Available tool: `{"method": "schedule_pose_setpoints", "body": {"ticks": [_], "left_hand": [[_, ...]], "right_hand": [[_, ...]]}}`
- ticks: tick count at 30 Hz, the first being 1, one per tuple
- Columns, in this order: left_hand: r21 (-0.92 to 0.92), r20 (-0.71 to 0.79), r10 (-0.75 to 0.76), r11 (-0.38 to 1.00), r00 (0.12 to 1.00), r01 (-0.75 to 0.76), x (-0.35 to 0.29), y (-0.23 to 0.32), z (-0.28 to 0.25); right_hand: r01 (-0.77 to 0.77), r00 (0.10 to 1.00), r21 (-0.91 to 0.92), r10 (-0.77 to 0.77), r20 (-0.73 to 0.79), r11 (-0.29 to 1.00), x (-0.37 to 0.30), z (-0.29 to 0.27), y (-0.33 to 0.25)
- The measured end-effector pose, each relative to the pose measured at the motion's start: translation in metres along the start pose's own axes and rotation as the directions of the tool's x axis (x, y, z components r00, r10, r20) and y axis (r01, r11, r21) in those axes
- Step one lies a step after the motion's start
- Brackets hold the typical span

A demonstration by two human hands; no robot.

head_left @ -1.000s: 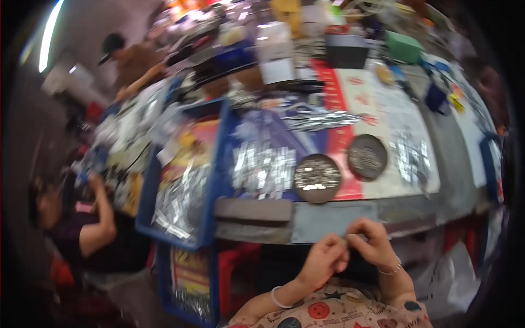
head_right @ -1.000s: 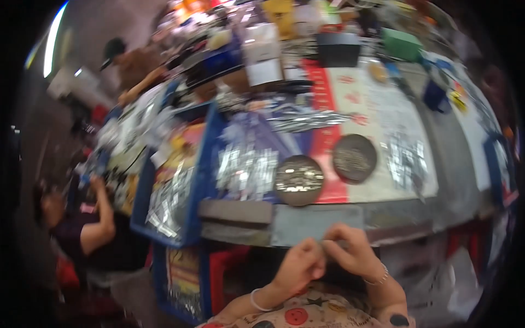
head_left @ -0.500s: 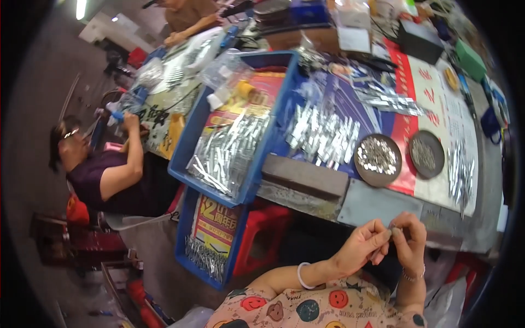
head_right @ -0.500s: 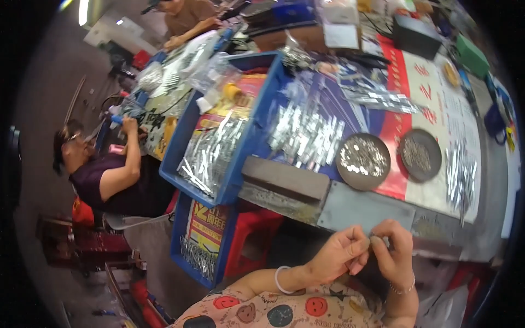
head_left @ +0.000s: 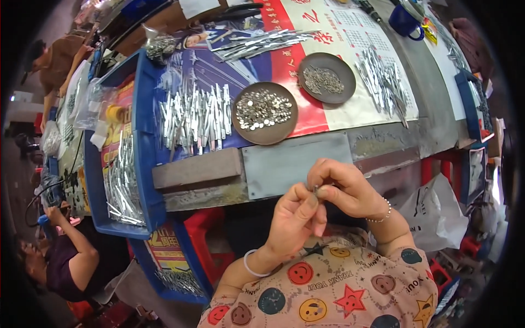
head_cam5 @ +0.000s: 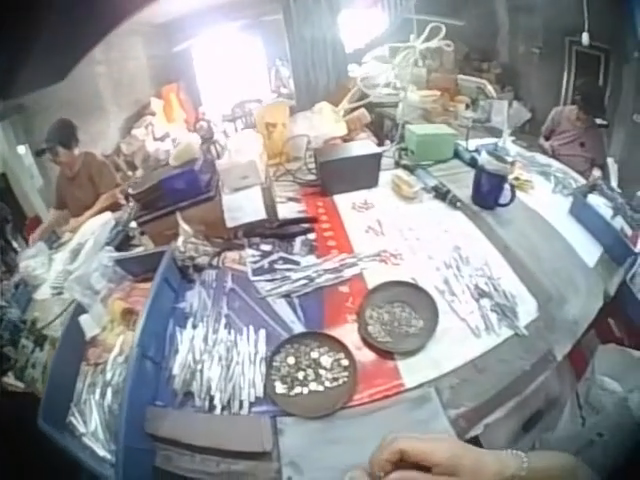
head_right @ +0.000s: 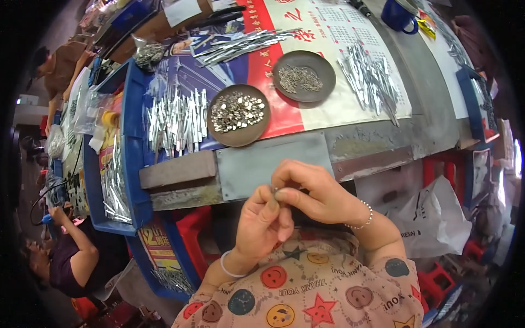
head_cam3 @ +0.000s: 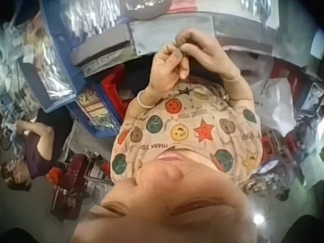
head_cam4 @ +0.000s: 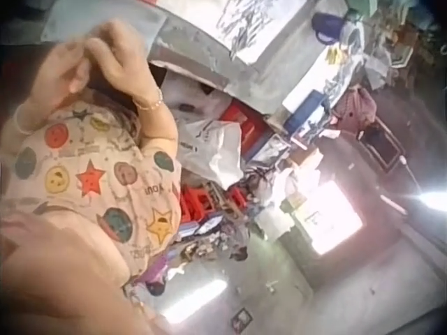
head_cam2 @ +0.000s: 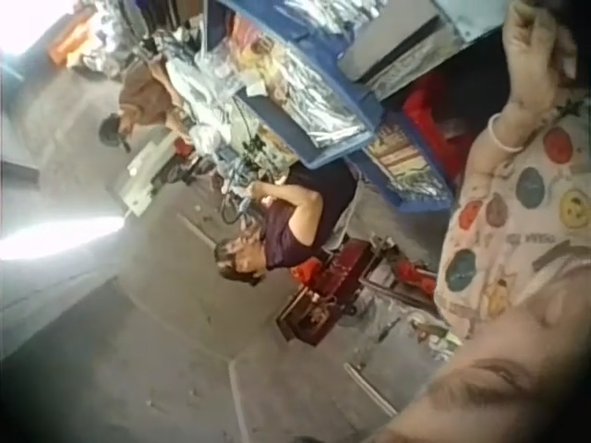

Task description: Assembling and sorting small metal hardware components.

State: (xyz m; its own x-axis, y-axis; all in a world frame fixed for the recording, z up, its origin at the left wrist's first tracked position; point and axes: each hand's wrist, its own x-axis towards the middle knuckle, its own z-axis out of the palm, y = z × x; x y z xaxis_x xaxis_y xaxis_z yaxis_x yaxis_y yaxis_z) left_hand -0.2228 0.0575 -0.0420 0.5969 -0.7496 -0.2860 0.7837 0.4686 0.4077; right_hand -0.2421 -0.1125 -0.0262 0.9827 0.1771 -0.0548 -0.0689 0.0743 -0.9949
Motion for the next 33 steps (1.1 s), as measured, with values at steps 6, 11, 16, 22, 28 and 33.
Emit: {"method": "schedule_pose_setpoints", "body": {"ticks": [6,11,16,22,28,33], "left_hand": [[0.125,-0.129,0.13,0.986,0.983,-0.114,0.01,-0.007,0.001],[0.159,-0.162,0.169,0.977,0.972,-0.143,0.013,-0.008,0.002],[0.124,-0.17,0.104,0.989,0.98,-0.084,0.014,-0.006,0.007],[0.054,-0.127,0.034,0.998,0.991,-0.027,0.014,0.001,0.001],[0.245,-0.119,0.071,0.969,0.99,-0.04,0.004,0.0,0.008],[0.137,-0.036,-0.033,0.99,0.999,0.038,0.011,-0.012,0.009]], "right_hand": [[0.071,0.945,-0.421,-0.196,-0.261,0.904,0.002,0.016,0.008],[0.13,0.911,-0.482,-0.296,-0.287,0.867,0.003,0.018,0.014],[0.204,0.911,-0.537,-0.36,-0.202,0.818,0.005,0.008,0.012],[0.261,0.923,-0.498,-0.365,-0.121,0.827,0.009,-0.003,0.008],[0.263,0.905,-0.558,-0.401,-0.139,0.787,0.0,0.009,-0.005],[0.218,0.846,-0.647,-0.472,-0.248,0.731,-0.016,0.018,-0.004]]}}
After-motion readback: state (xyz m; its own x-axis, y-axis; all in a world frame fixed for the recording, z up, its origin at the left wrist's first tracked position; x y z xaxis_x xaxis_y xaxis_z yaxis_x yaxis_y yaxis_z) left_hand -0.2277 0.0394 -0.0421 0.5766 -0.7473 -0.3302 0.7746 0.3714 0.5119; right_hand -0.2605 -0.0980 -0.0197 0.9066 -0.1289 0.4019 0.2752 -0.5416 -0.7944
